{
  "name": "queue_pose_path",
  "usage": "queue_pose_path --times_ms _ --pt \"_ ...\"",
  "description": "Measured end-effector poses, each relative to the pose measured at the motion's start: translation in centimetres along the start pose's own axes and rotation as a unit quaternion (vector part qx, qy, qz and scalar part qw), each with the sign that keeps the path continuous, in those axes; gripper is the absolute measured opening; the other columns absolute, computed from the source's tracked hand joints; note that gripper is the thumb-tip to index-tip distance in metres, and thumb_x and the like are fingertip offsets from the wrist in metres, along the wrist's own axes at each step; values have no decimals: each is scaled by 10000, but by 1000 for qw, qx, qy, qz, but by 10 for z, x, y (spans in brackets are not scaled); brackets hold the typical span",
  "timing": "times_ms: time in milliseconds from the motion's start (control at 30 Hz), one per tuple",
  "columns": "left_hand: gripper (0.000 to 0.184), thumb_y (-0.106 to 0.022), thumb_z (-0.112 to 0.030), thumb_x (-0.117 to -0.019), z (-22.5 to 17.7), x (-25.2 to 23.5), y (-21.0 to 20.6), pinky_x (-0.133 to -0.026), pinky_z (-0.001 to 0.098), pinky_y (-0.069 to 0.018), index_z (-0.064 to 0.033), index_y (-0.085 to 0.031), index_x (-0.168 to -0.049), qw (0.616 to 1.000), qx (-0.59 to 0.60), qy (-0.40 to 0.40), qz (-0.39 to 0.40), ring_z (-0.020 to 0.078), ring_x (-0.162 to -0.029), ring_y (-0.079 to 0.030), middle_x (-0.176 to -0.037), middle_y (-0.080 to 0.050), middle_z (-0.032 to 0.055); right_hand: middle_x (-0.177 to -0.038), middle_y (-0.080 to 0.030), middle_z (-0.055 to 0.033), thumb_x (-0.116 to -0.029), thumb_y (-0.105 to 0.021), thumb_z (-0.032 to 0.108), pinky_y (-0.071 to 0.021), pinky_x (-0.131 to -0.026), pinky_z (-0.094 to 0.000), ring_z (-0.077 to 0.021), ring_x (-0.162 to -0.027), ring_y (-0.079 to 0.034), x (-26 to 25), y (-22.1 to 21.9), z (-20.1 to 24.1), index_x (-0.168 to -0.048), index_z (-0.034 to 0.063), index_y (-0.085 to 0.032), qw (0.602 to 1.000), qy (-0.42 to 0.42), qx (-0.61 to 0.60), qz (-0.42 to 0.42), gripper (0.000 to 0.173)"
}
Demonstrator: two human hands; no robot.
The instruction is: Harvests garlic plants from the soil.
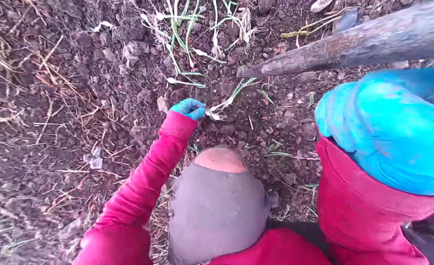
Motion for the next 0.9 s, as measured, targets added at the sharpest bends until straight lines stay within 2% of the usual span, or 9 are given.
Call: queue_pose_path --times_ms 100,167,267,400,500,567,667,800,900 --pt "163 -681 -169 -976 -51 2 33 -848 268 -591 -85 -758 -1093 994 -23 -96 -56 59 -899 -705 -1005 -758 24 -1141 -715 -1 -870 -651 10 -584 -662 -280 -69 -762 -657 28 -39 -33 -1431 142 -575 924 -293 242 44 581" --pt "202 -635 -220 -996 -92 -20 4 -989 483 -543 -100 -775 -1080 959 -204 -183 67 245 -1090 -700 -1083 -756 103 -1100 -721 -34 -854 -647 43 -576 -646 -277 -65 -747 -657 45 -46 -48 -1401 116 -601 913 -293 281 33 553" --pt "207 -631 -206 -977 -73 -36 -85 -901 676 -519 -86 -744 -1102 870 -382 -144 276 426 -1124 -664 -1129 -725 187 -959 -700 53 -840 -637 8 -518 -495 -188 -5 -583 -576 22 -62 9 -1378 54 -572 943 -254 215 14 545" --pt "372 -646 -211 -979 -13 -6 -66 -914 585 -552 -175 -694 -1346 928 -232 -288 40 392 -1114 -675 -1273 -693 175 -1041 -685 56 -832 -656 16 -515 -473 -202 -21 -592 -576 -31 -42 40 -1315 46 -535 975 -135 173 35 498" --pt "257 -657 -247 -979 -41 -9 -27 -835 559 -550 -115 -768 -1169 921 -226 -268 -171 402 -993 -684 -1051 -730 181 -1189 -679 -21 -843 -634 -16 -565 -631 -191 -10 -758 -637 -31 -32 4 -1426 5 -510 946 -169 274 29 597" --pt "487 -724 -407 -912 -86 -32 -46 -883 602 -520 -74 -710 -1266 922 -319 -218 -35 443 -1124 -633 -1183 -693 214 -1256 -674 -49 -823 -635 -40 -566 -683 -195 -19 -814 -653 -24 -28 -12 -1442 17 -529 942 -173 287 2 631" --pt "663 -827 -434 -832 -100 -66 -106 -1005 621 -462 -72 -641 -1356 887 -409 -119 181 407 -1327 -525 -1466 -554 175 -1024 -691 35 -813 -639 0 -514 -475 -206 -35 -585 -576 -19 -30 16 -1404 34 -518 952 -178 246 -42 604" --pt "376 -664 -129 -931 -57 -48 -13 -949 667 -506 -56 -670 -1300 935 -354 -32 15 482 -1228 -604 -1364 -607 258 -570 -521 84 -842 -759 186 -502 -419 -287 -95 -434 -516 -40 -16 51 -928 185 -537 967 -189 166 -42 238" --pt "622 -723 -240 -907 -13 -26 52 -1019 756 -399 -93 -541 -1484 940 -310 18 -145 549 -1372 -440 -1530 -467 274 -722 -598 75 -848 -710 136 -499 -434 -255 -68 -493 -538 -46 -17 22 -1125 142 -550 963 -179 199 -17 320"
Point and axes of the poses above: each hand's wrist, its own x-axis away from the middle knuckle, its own y-axis out of the back of the hand, z = x × y, the point moved 1 cm from there along -x, towards the middle knuckle
